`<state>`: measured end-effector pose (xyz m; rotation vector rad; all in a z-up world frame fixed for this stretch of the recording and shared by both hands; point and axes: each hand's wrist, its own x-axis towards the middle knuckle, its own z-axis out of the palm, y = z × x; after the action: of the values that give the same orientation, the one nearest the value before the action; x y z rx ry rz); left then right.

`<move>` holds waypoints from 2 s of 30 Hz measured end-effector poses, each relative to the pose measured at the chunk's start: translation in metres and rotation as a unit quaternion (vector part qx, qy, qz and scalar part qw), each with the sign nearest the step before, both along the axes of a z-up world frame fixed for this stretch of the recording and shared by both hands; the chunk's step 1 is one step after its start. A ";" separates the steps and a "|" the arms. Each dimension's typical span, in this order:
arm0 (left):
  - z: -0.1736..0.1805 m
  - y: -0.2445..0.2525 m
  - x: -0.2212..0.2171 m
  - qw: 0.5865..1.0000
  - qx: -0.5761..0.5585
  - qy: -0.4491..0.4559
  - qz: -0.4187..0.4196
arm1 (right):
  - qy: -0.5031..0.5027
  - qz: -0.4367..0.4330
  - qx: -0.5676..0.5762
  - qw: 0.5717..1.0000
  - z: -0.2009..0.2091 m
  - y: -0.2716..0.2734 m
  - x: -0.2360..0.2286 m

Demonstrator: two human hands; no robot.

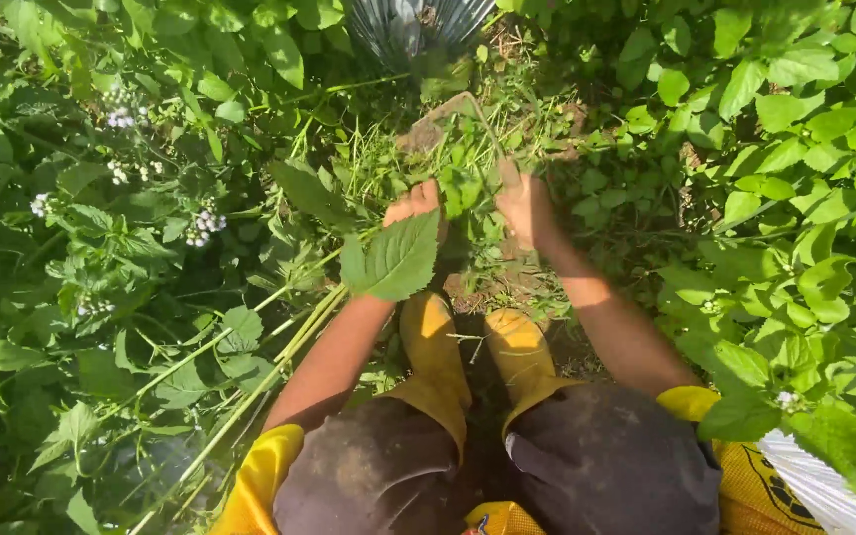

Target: Removing weeds from the soil between rows of plants using a hand hoe and manual pulling.

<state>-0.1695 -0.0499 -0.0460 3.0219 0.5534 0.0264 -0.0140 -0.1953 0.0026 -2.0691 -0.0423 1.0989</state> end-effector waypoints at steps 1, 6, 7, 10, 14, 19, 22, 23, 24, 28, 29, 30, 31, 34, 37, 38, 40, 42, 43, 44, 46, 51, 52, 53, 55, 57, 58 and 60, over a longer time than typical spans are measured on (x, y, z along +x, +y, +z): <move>-0.005 -0.009 -0.008 0.997 0.065 0.026 0.030 | -0.016 0.032 0.035 0.999 0.004 -0.012 -0.017; -0.003 -0.016 0.008 0.972 0.066 0.083 0.211 | -0.050 0.051 0.035 0.997 0.047 -0.023 -0.010; -0.003 -0.005 0.005 0.995 0.037 0.009 0.096 | -0.054 0.029 0.076 0.995 0.056 -0.023 -0.008; 0.024 0.011 0.003 0.990 0.079 -0.116 -0.029 | -0.106 -0.011 0.197 0.975 0.052 -0.029 0.002; 0.074 0.021 0.016 0.992 0.121 -0.001 0.027 | -0.193 -0.109 0.444 0.868 0.134 -0.008 0.030; 0.062 0.036 0.033 0.973 -0.066 0.170 0.140 | -0.155 -0.214 0.472 0.841 0.025 -0.025 0.054; -0.063 0.036 0.010 0.959 -0.120 0.208 0.150 | -0.061 -0.258 0.249 0.932 -0.032 -0.045 0.004; -0.122 0.039 0.023 0.959 -0.107 0.218 0.147 | -0.016 -0.224 0.123 0.967 -0.040 -0.049 -0.017; -0.162 0.040 0.017 0.958 -0.109 0.218 0.149 | -0.016 -0.222 0.122 0.967 -0.021 -0.049 -0.015; -0.118 0.042 -0.012 0.956 -0.085 0.243 0.139 | -0.025 -0.154 0.130 0.979 0.068 -0.030 -0.008; -0.056 0.028 0.019 0.959 -0.099 0.230 0.133 | -0.052 -0.139 0.151 0.977 0.093 -0.022 -0.005; -0.044 0.024 0.022 0.959 -0.100 0.229 0.135 | -0.053 -0.136 0.150 0.978 0.101 -0.012 0.003; -0.032 0.020 0.025 0.987 0.010 0.067 0.143 | -0.107 -0.141 0.220 0.959 0.109 -0.002 0.009; -0.046 0.017 0.010 0.981 0.118 -0.079 0.135 | -0.217 -0.110 0.361 0.900 0.134 0.023 0.012; -0.058 0.018 0.008 0.983 0.086 -0.070 0.147 | -0.287 -0.065 0.364 0.884 0.109 0.037 0.002; -0.057 0.014 0.007 0.982 0.055 -0.063 0.172 | -0.288 -0.054 0.291 0.911 0.091 0.037 -0.005; -0.052 0.005 0.005 0.977 0.009 -0.054 0.208 | -0.202 -0.004 0.189 0.961 0.036 0.012 -0.029; -0.048 -0.001 0.007 0.968 -0.035 -0.048 0.243 | -0.113 0.046 0.085 0.989 0.013 -0.002 -0.044; -0.047 -0.003 0.010 0.956 -0.079 -0.040 0.279 | -0.045 -0.003 0.104 0.994 0.019 -0.003 -0.046; -0.045 -0.005 0.009 0.941 -0.122 -0.028 0.315 | 0.029 -0.051 0.122 0.991 0.025 -0.004 -0.052; -0.183 -0.005 -0.005 0.910 -0.190 0.005 0.368 | 0.012 -0.041 0.116 0.992 0.030 -0.005 -0.039; -0.242 -0.011 -0.014 0.894 -0.217 0.067 0.386 | -0.090 -0.081 0.211 0.970 0.136 0.022 -0.015; -0.239 -0.005 -0.024 0.912 -0.183 0.090 0.355 | -0.118 -0.107 0.328 0.931 0.155 0.034 -0.009; -0.236 0.000 -0.034 0.928 -0.149 0.113 0.323 | -0.145 -0.132 0.440 0.877 0.175 0.046 -0.002; -0.232 0.009 -0.042 0.942 -0.112 0.130 0.290 | -0.086 -0.174 0.364 0.911 0.137 0.057 -0.011; -0.233 -0.002 -0.055 0.950 -0.083 0.156 0.256 | -0.022 -0.216 0.273 0.937 0.065 0.038 -0.030; -0.236 -0.003 -0.051 0.958 -0.049 0.176 0.220 | -0.013 -0.070 0.205 0.976 0.018 0.019 -0.042; -0.231 -0.006 -0.049 0.964 -0.012 0.194 0.182 | -0.005 0.076 0.132 0.988 0.014 0.007 -0.062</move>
<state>-0.2186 -0.0556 -0.2766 2.8607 1.1231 -0.5556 -0.0762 -0.1880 0.0163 -1.8563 -0.3371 1.1094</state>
